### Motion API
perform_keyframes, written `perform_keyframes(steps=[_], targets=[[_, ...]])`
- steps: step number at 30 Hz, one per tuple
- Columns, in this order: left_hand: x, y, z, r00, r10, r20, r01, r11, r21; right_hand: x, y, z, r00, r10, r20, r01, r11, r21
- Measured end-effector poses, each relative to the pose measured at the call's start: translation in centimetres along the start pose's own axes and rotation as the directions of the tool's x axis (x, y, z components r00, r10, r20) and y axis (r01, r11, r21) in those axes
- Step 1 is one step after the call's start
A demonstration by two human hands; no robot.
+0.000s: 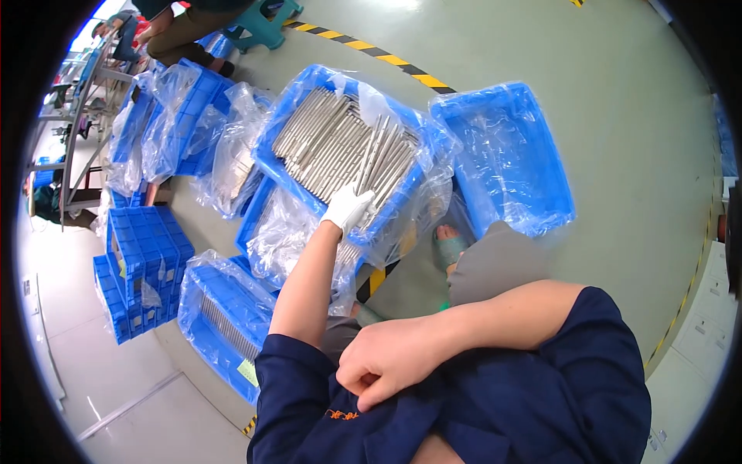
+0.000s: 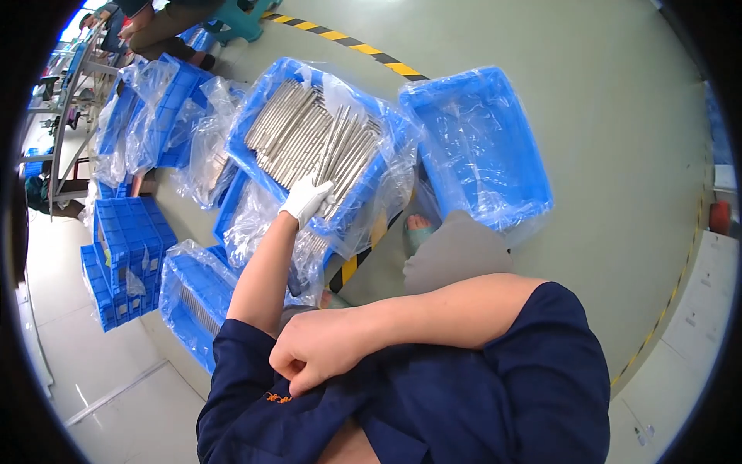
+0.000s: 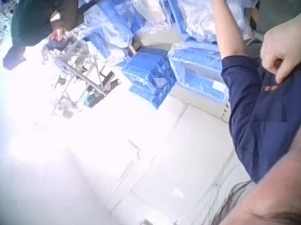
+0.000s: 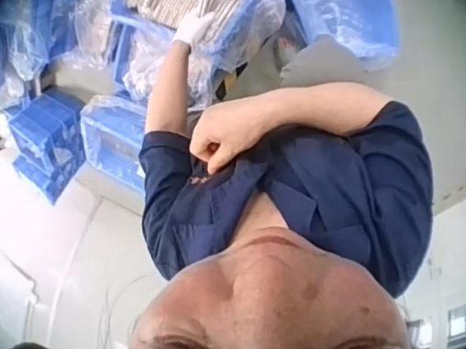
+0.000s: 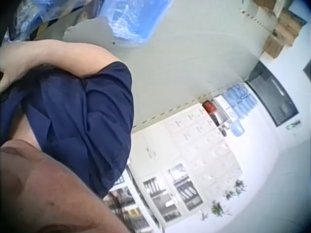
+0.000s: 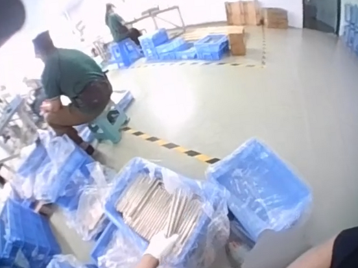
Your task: The recorder is sorting and inspecting metal rods from blue storage crates on a factory floor.
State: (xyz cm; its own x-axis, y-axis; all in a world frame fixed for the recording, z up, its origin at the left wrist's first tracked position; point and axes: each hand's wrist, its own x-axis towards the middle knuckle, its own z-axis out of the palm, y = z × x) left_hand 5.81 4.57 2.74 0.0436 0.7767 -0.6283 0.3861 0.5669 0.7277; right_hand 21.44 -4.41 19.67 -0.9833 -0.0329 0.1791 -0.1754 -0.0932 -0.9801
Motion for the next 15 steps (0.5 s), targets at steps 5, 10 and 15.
perform_keyframes(steps=[5,10,15], targets=[[-0.2,0.7,-0.4,0.998,0.018,-0.058,-0.015,0.999,0.036,0.5,0.0,-0.1,0.971,0.076,-0.225,-0.084,0.996,-0.023],[-2.6,0.0,-0.4,0.996,0.045,-0.075,-0.054,0.991,-0.122,1.0,0.3,-1.2,0.906,0.145,-0.399,-0.174,0.984,-0.038],[-10.4,3.5,-2.7,0.959,0.185,-0.215,-0.242,0.929,-0.279,-1.1,-0.1,-5.1,0.509,0.110,-0.854,0.109,0.976,0.190]])
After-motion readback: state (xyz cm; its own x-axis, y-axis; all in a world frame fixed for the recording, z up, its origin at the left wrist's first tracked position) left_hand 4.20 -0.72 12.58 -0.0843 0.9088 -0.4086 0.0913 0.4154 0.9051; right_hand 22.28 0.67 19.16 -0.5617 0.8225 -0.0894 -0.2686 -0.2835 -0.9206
